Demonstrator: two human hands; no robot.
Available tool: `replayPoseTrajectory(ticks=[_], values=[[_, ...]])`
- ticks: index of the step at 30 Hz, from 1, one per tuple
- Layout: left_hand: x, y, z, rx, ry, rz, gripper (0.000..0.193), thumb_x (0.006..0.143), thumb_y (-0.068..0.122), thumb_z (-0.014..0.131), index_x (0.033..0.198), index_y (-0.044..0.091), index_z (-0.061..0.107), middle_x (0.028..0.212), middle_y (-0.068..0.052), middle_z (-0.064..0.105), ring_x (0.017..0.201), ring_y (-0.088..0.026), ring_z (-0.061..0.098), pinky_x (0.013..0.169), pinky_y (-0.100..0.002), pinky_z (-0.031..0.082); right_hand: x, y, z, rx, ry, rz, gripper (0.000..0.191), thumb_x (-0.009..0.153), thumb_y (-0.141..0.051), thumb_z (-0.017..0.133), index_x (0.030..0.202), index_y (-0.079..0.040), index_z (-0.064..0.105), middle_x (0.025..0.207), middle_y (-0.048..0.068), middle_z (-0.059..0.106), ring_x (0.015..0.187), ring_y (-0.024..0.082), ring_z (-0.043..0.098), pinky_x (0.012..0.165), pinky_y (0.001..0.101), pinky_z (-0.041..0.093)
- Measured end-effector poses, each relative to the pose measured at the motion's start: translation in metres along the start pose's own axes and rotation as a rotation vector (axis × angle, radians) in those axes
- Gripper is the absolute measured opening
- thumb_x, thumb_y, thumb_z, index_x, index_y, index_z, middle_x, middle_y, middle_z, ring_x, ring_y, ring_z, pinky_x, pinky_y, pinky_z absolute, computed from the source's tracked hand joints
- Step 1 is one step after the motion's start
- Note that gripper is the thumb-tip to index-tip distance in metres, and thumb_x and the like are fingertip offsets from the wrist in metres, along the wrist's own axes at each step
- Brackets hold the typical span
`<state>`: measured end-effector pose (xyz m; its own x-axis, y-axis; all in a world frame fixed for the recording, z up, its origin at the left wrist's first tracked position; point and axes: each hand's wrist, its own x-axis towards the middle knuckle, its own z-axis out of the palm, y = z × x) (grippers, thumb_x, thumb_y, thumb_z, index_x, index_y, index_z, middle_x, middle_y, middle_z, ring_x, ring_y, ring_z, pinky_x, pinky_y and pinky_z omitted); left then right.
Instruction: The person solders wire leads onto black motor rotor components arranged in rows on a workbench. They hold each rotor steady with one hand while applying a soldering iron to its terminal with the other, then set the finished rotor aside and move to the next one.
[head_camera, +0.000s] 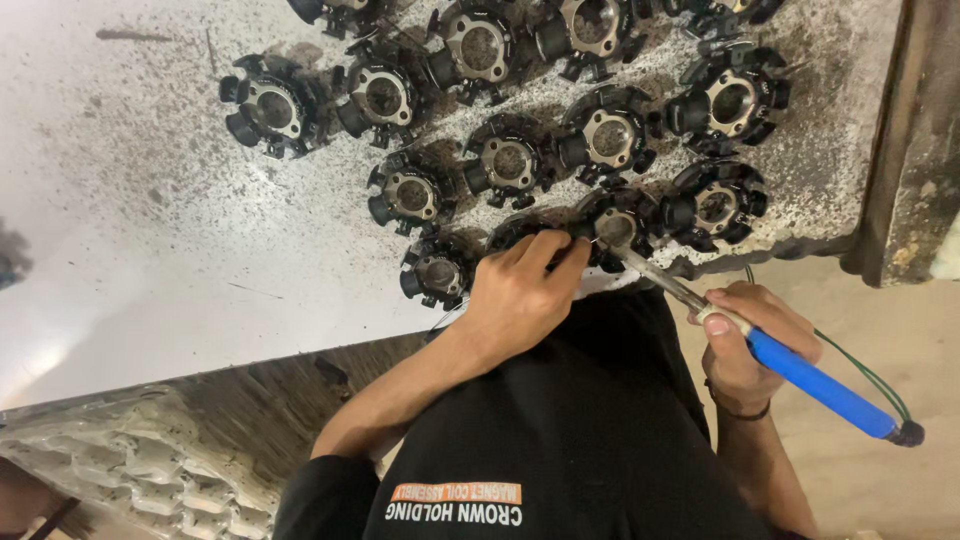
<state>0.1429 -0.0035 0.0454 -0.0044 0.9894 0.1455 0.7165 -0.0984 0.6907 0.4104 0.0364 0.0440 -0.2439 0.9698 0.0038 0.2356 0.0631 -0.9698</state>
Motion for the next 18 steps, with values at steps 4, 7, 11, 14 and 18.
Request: replayPoseTrajectory(ticks=[4,7,11,14,18], values=[[0.012,0.005,0.001,0.038,-0.121,-0.015,0.023,0.083,0.005,0.071,0.106,0.002,0.07,0.097,-0.009,0.058,0.08,-0.022,0.069,0.061,-0.035,0.057,0.001,0.0,-0.004,0.041,-0.015,0.067,0.033,0.097,-0.02,0.073,0.101,0.013,0.068,0.084,0.019,0.067,0.066,0.022,0.067,0.063,0.0269,0.053],[0.017,0.007,-0.002,0.044,-0.158,-0.014,0.024,0.082,0.006,0.069,0.105,0.0,0.068,0.097,-0.01,0.057,0.082,-0.023,0.07,0.062,-0.035,0.057,0.005,0.001,-0.006,0.111,-0.029,0.102,0.032,0.099,-0.019,0.073,0.102,0.012,0.067,0.088,0.02,0.067,0.068,0.022,0.067,0.066,0.0279,0.054],[0.013,0.006,-0.009,0.003,-0.169,-0.028,0.03,0.084,0.003,0.068,0.113,-0.003,0.069,0.1,-0.011,0.058,0.082,-0.024,0.069,0.064,-0.036,0.058,0.006,0.003,-0.005,0.207,-0.004,0.161,0.031,0.1,-0.018,0.073,0.103,0.012,0.066,0.092,0.022,0.067,0.07,0.023,0.066,0.067,0.0286,0.054],[0.01,0.004,-0.007,-0.088,-0.153,-0.057,0.031,0.085,0.001,0.067,0.115,-0.002,0.069,0.102,-0.011,0.058,0.085,-0.025,0.07,0.067,-0.037,0.059,0.004,0.002,-0.005,0.128,0.004,0.128,0.032,0.098,-0.019,0.072,0.101,0.013,0.067,0.088,0.022,0.067,0.066,0.023,0.066,0.063,0.0277,0.053],[0.008,0.002,-0.001,-0.134,-0.106,-0.069,0.03,0.084,-0.001,0.068,0.115,-0.002,0.067,0.105,-0.011,0.058,0.089,-0.027,0.071,0.07,-0.037,0.06,0.003,0.0,-0.006,0.088,-0.015,0.099,0.035,0.099,-0.021,0.074,0.101,0.013,0.068,0.087,0.022,0.067,0.066,0.023,0.066,0.062,0.0272,0.053]])
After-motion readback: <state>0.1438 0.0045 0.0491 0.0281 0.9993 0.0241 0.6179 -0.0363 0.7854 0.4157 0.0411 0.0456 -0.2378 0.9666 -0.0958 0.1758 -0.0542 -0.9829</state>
